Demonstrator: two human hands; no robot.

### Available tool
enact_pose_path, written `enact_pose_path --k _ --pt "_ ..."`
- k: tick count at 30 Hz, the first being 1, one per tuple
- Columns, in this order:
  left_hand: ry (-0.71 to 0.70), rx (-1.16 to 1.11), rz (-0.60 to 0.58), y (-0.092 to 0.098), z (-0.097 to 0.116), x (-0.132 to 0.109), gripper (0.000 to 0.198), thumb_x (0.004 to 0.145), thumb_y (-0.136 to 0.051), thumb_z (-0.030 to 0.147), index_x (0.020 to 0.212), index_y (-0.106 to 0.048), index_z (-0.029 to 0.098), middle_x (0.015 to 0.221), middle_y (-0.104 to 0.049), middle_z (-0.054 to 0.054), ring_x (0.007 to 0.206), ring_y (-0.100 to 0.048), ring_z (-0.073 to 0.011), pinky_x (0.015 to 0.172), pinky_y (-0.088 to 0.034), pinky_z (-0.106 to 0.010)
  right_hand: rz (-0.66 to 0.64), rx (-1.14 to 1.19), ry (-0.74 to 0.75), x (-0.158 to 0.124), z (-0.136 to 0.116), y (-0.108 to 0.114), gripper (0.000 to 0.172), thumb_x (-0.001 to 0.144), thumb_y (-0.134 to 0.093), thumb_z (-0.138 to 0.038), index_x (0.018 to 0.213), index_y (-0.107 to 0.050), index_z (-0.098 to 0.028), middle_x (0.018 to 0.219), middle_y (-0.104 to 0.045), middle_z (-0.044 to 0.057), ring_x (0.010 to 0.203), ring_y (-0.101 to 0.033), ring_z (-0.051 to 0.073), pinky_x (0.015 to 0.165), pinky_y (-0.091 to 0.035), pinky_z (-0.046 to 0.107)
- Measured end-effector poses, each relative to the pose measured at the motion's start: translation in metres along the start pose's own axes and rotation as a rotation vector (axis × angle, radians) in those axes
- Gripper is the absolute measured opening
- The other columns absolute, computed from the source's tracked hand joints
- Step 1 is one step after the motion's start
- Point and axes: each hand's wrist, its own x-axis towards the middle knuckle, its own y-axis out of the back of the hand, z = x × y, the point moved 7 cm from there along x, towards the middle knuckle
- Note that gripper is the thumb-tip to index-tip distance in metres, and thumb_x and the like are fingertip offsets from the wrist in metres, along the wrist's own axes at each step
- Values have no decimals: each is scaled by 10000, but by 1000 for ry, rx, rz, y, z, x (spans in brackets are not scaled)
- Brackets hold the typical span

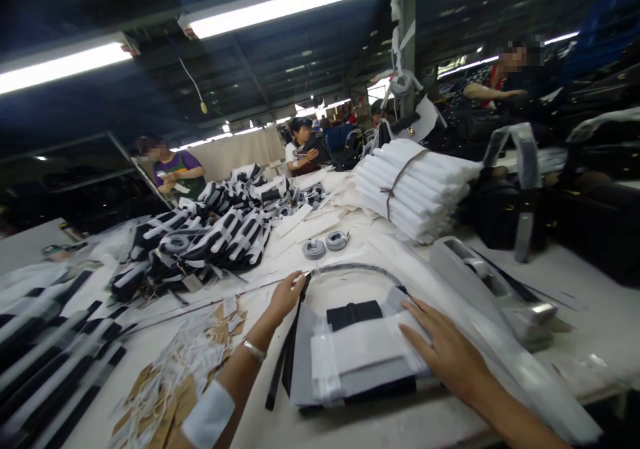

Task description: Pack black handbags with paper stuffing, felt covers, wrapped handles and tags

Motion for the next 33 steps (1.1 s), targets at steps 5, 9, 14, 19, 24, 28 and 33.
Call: enact_pose_path --k 5,9,14,19,24,28,33 --pt "165 -246 -58 -33 -6 25 411 965 -528 530 878 -608 136 724 -609 12 503 -513 -76 477 -444 -218 64 60 -5 -8 5 3 566 897 -500 -642 1330 -618 -298 1446 -557 53 1357 -493 316 1166 -385 529" --pt "43 -491 56 -8 41 9 518 877 -562 662 813 -519 150 667 -488 56 396 -254 -3 369 -214 -156 169 120 35 -6 -9 20 489 890 -537 -619 1278 -650 -343 1460 -540 24 1352 -494 329 1147 -414 531" --pt "-229 -681 267 47 123 -54 509 798 -655 656 921 -545 175 685 -454 84 420 -224 9 382 -166 -118 258 254 163 26 -58 52 505 893 -523 -630 1272 -657 -324 1467 -531 40 1356 -480 343 1164 -368 552" --pt "-365 -598 250 44 142 -121 528 834 -706 542 1204 -607 180 587 -427 89 427 -313 -19 386 -203 -107 159 558 92 40 -127 71 572 858 -503 -718 1064 -752 -247 1188 -707 121 1208 -582 383 1125 -371 588" --pt "-230 -476 11 23 125 -143 525 918 -591 551 1293 -563 185 665 -559 38 395 -330 -20 365 -227 -138 -521 1335 -107 31 -211 41 693 946 -332 -717 1354 -600 -225 1265 -685 114 1230 -596 297 1073 -454 490" --pt "-208 -507 -60 25 130 -150 551 958 -503 567 1360 -515 192 783 -632 -14 423 -404 -37 384 -280 -157 -565 1670 -142 53 -256 47 525 968 -478 -596 1312 -612 -223 1330 -648 84 1258 -574 227 1096 -437 383" --pt "-122 -497 -45 31 128 -156 538 958 -478 583 1214 -614 130 803 -678 -56 462 -478 -58 437 -343 -172 -541 1781 -222 67 -280 42 226 915 -666 -401 1000 -714 -197 1037 -730 42 944 -666 158 864 -531 264"
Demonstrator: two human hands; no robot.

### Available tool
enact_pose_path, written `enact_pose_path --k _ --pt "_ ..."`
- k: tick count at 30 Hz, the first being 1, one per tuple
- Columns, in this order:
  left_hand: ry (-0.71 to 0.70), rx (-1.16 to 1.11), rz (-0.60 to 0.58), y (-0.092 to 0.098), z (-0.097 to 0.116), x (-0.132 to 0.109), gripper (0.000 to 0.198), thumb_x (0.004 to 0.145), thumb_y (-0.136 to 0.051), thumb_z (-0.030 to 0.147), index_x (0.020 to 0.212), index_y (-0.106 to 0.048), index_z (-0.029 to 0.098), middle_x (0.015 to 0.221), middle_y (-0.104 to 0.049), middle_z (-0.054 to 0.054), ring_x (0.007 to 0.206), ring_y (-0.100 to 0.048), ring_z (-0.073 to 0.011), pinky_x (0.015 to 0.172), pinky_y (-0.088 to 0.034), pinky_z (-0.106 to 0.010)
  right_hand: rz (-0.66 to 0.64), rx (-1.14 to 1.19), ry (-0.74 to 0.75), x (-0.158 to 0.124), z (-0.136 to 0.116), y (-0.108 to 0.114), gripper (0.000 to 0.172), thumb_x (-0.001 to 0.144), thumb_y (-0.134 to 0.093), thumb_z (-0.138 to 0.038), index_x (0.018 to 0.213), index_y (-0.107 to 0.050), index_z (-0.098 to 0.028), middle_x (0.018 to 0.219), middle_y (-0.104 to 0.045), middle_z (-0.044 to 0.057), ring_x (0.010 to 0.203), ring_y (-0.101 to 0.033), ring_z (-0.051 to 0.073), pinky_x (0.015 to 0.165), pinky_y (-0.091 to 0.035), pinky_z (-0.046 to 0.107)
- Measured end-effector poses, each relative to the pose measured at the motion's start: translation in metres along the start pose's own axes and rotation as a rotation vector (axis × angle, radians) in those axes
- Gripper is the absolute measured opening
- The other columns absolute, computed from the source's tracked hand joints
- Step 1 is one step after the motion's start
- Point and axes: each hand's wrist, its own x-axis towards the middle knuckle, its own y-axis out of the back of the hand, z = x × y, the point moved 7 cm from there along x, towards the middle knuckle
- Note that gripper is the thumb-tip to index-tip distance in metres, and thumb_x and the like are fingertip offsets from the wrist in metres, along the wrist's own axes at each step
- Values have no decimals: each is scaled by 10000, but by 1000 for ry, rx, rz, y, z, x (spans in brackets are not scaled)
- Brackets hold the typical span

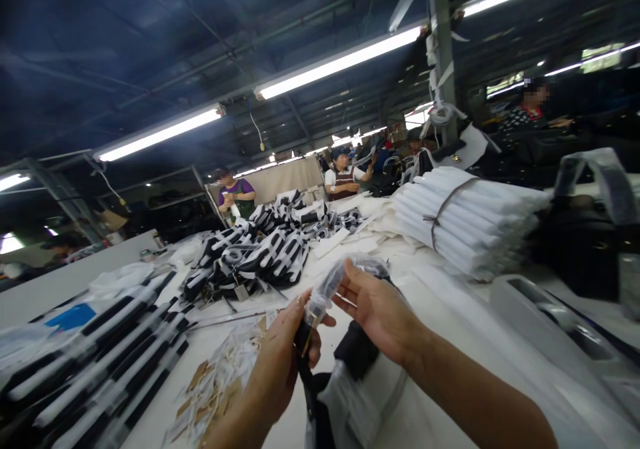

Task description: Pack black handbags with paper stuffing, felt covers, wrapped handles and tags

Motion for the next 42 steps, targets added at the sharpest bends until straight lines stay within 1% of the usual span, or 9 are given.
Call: enact_pose_path --k 4,12,19,24,29,32,35,39,42 --pt "50 131 -114 -5 -1 -11 515 931 -528 583 880 -695 99 754 -705 -94 567 -603 -119 554 -445 -214 108 -16 167 -1 -5 1 222 849 -751 -360 1007 -732 -206 827 -688 -9 776 -629 118 730 -524 208" --pt "8 264 -170 -13 3 -19 529 957 -464 590 895 -705 123 819 -740 -107 603 -653 -155 627 -498 -267 131 -154 284 -7 -12 -9 394 920 -614 -534 1146 -705 -224 1083 -733 65 1091 -645 201 1011 -484 321" --pt "-17 159 -198 -21 1 -20 387 937 -581 504 872 -679 136 805 -716 -60 632 -631 -113 641 -489 -216 -47 -330 -48 -41 25 -8 648 872 -647 -585 1429 -484 -297 1417 -573 123 679 -619 153 496 -501 281" --pt "-9 85 -124 -20 -5 -21 365 908 -636 497 942 -702 139 712 -666 -21 597 -596 -98 605 -455 -202 -37 -466 56 -53 21 -6 678 894 -665 -517 1490 -420 -305 1383 -606 101 1076 -622 221 783 -545 298" --pt "-76 57 -46 -23 -7 -26 393 922 -602 522 852 -713 152 651 -635 -12 623 -561 -112 613 -431 -214 -76 -434 89 -56 21 -16 677 884 -658 -545 1485 -431 -331 1492 -502 88 796 -616 149 643 -510 283" --pt "-160 106 26 -19 -8 -33 420 938 -569 521 791 -723 159 698 -658 -28 681 -587 -144 652 -438 -239 -36 -280 100 -54 19 -13 637 903 -531 -665 1400 -550 -267 1479 -515 100 1023 -620 236 743 -522 338" --pt "-243 240 84 -11 -9 -43 478 961 -511 524 735 -724 161 697 -659 -39 680 -574 -164 655 -421 -259 4 -218 130 -49 15 -8 586 923 -479 -672 1264 -667 -234 1430 -569 89 1321 -480 288 1028 -429 422" --pt "-305 365 193 4 -10 -55 513 941 -520 559 653 -685 167 632 -593 -31 613 -495 -161 585 -365 -265 -24 -226 195 -41 10 -10 484 941 -517 -604 1154 -729 -224 1368 -626 86 1407 -410 266 1189 -238 433" --pt "-307 316 237 8 -13 -56 521 921 -546 571 613 -664 167 610 -574 -27 593 -479 -157 579 -370 -264 -17 -217 221 -39 11 -12 483 942 -522 -593 1147 -730 -209 1352 -637 96 1385 -441 266 1169 -280 425"
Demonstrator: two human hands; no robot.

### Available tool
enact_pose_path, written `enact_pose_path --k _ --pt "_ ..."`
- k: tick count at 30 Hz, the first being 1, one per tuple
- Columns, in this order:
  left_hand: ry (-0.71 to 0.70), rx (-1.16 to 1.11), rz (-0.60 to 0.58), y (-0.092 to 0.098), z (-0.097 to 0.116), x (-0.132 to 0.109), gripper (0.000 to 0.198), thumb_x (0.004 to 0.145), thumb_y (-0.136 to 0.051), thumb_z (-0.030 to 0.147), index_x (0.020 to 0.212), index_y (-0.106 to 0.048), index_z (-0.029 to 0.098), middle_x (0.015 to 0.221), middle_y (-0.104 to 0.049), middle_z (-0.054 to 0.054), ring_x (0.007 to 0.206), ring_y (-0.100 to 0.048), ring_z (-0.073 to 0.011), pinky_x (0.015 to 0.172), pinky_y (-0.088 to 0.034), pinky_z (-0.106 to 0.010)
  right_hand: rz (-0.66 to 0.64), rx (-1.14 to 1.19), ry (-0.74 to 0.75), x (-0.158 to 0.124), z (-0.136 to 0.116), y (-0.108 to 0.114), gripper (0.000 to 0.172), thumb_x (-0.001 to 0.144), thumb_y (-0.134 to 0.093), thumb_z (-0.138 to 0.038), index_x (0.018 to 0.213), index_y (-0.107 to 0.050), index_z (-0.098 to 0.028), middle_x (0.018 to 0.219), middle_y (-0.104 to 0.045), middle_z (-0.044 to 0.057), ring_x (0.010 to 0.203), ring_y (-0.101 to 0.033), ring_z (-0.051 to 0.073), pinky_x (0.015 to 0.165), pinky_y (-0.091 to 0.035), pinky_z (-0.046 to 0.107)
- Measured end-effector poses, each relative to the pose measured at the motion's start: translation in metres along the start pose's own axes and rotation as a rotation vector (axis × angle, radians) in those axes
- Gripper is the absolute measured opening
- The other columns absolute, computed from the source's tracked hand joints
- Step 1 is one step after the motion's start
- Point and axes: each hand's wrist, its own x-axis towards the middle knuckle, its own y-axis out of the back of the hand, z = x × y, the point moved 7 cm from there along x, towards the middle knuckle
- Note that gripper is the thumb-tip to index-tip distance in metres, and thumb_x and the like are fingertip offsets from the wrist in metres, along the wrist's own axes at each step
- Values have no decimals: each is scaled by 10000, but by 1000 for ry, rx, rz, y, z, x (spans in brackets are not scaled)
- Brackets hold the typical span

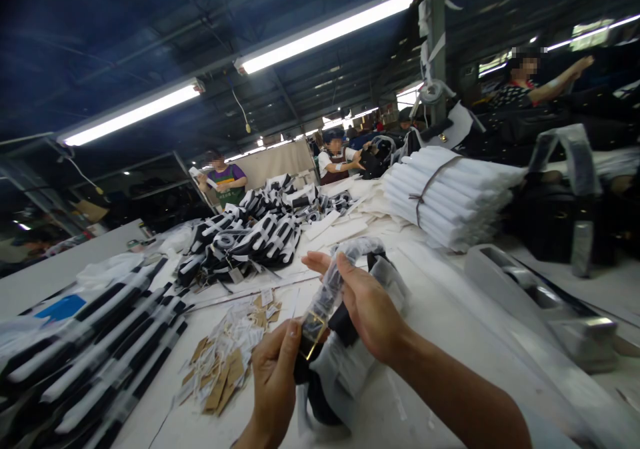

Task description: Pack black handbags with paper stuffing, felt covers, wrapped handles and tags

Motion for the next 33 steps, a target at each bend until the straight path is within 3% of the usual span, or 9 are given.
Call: enact_pose_path --k 4,7,11,14,17,20,24,27,33 --pt "103 -172 41 -7 -17 2 508 957 -485 566 703 -677 169 642 -612 -22 592 -527 -156 602 -425 -269 -2 -1 -52 -8 9 -7 558 914 -564 -605 1329 -609 -236 1412 -585 106 1005 -666 244 824 -538 390" --pt "105 -227 85 -13 -29 4 492 971 -482 546 658 -579 180 592 -548 13 541 -483 -125 544 -389 -245 -77 -83 -125 -21 19 -14 675 891 -658 -516 1482 -421 -292 1428 -566 116 786 -669 184 602 -527 315" --pt "54 -234 66 -18 -30 5 462 987 -457 541 712 -558 184 628 -533 24 572 -469 -115 564 -385 -235 -107 -241 -68 -29 20 -14 687 920 -650 -449 1522 -364 -284 1368 -617 116 1103 -634 239 824 -541 337" --pt "60 -210 -1 -20 -22 7 463 997 -392 573 923 -635 187 763 -606 -3 648 -508 -132 612 -415 -244 -94 -346 -34 -28 19 -9 659 903 -670 -449 1494 -430 -286 1381 -605 106 1107 -626 251 869 -533 359" --pt "58 -213 -94 -26 -11 10 440 965 -490 560 782 -619 181 686 -557 6 620 -477 -129 600 -401 -244 -83 -258 -79 -26 19 -7 658 873 -687 -495 1462 -478 -291 1406 -585 89 1047 -642 256 793 -550 359" --pt "49 -162 -141 -30 -7 7 447 958 -523 529 693 -616 181 646 -571 -5 605 -486 -136 604 -392 -258 -39 -43 -76 -21 11 -5 572 910 -574 -591 1400 -551 -297 1427 -575 66 1221 -574 289 891 -534 393" --pt "10 -43 -37 -23 -14 -4 545 962 -471 572 603 -612 187 613 -582 -25 608 -517 -162 616 -382 -282 20 71 -5 -8 -3 -1 468 979 -461 -549 1270 -662 -242 1353 -638 69 1381 -453 256 1141 -357 420" --pt "19 -25 63 -12 -26 -11 567 947 -470 611 591 -603 190 602 -572 -22 599 -513 -163 600 -370 -284 10 86 23 -3 -6 -1 465 996 -441 -530 1275 -655 -226 1339 -649 73 1383 -454 234 1192 -277 404" --pt "96 -148 137 -9 -42 -6 464 977 -416 593 852 -620 196 602 -526 28 500 -434 -124 491 -343 -249 -52 -90 -133 -25 25 -11 668 874 -686 -503 1466 -451 -301 1382 -614 98 1179 -622 293 1037 -472 495"
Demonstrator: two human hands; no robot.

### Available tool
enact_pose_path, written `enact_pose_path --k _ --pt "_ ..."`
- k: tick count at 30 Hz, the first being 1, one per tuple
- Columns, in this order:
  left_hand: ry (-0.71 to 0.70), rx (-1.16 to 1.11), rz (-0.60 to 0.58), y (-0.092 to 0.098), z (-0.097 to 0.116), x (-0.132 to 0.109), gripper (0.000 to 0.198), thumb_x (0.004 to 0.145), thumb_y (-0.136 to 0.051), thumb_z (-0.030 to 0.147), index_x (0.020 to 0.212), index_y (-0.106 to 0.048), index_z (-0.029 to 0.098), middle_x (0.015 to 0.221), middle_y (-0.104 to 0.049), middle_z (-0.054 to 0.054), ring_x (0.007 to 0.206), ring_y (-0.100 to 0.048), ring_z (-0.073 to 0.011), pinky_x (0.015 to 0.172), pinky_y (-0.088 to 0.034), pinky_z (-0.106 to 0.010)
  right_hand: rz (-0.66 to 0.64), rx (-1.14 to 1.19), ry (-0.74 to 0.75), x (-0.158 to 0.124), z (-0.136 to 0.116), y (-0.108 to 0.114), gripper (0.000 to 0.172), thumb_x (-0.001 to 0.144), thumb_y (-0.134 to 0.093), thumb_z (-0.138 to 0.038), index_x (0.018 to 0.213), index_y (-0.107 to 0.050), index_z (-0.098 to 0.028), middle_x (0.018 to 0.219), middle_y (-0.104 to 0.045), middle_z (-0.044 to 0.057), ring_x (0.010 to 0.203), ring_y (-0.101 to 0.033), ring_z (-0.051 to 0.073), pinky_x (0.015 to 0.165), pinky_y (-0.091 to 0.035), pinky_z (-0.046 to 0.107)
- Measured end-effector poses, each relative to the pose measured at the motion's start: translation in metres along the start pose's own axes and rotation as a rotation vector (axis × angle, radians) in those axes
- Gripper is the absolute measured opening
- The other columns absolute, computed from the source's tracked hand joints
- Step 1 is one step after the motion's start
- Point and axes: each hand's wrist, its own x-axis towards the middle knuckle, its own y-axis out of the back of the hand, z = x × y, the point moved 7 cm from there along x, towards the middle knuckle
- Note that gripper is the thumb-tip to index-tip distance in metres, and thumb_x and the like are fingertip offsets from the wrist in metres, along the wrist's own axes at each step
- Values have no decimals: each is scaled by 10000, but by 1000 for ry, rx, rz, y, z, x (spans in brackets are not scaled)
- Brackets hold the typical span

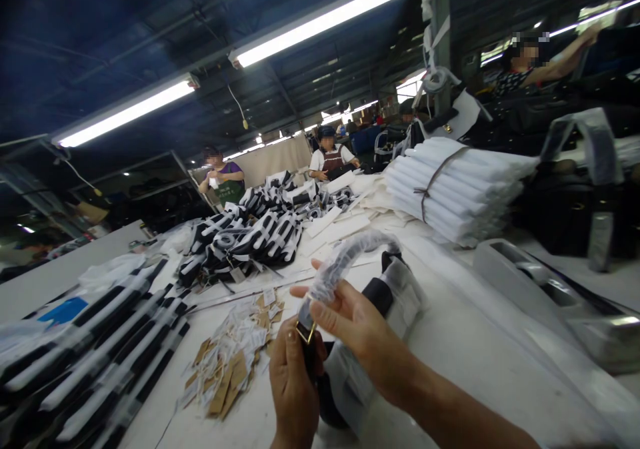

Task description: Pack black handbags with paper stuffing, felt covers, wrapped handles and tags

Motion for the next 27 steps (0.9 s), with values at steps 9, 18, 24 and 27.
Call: enact_pose_path --k 9,18,24,27 --pt "-43 -119 -68 -9 8 5 463 1021 -336 540 1017 -647 198 963 -683 -48 918 -620 -191 862 -484 -308 113 -369 208 -15 20 3 424 941 -617 -423 1344 -594 -294 1429 -575 75 1363 -483 267 1199 -301 473" --pt "60 -106 -281 -28 39 14 329 925 -617 487 869 -684 170 742 -631 -1 692 -557 -127 642 -433 -228 115 78 176 -14 -9 17 528 899 -643 -468 1393 -560 -301 1419 -585 65 1120 -630 258 983 -504 414" --pt "125 -12 -222 -27 27 18 574 964 -469 591 590 -532 160 521 -515 12 517 -442 -94 525 -343 -225 222 -60 174 6 -24 35 460 804 -770 -489 1132 -732 -169 1046 -757 101 778 -666 202 745 -547 335" --pt "97 19 -212 -27 25 17 534 967 -437 611 773 -624 151 609 -558 7 521 -484 -96 504 -372 -219 360 -167 232 11 -36 47 473 750 -796 -536 1031 -763 -157 907 -765 87 766 -665 220 689 -536 322"
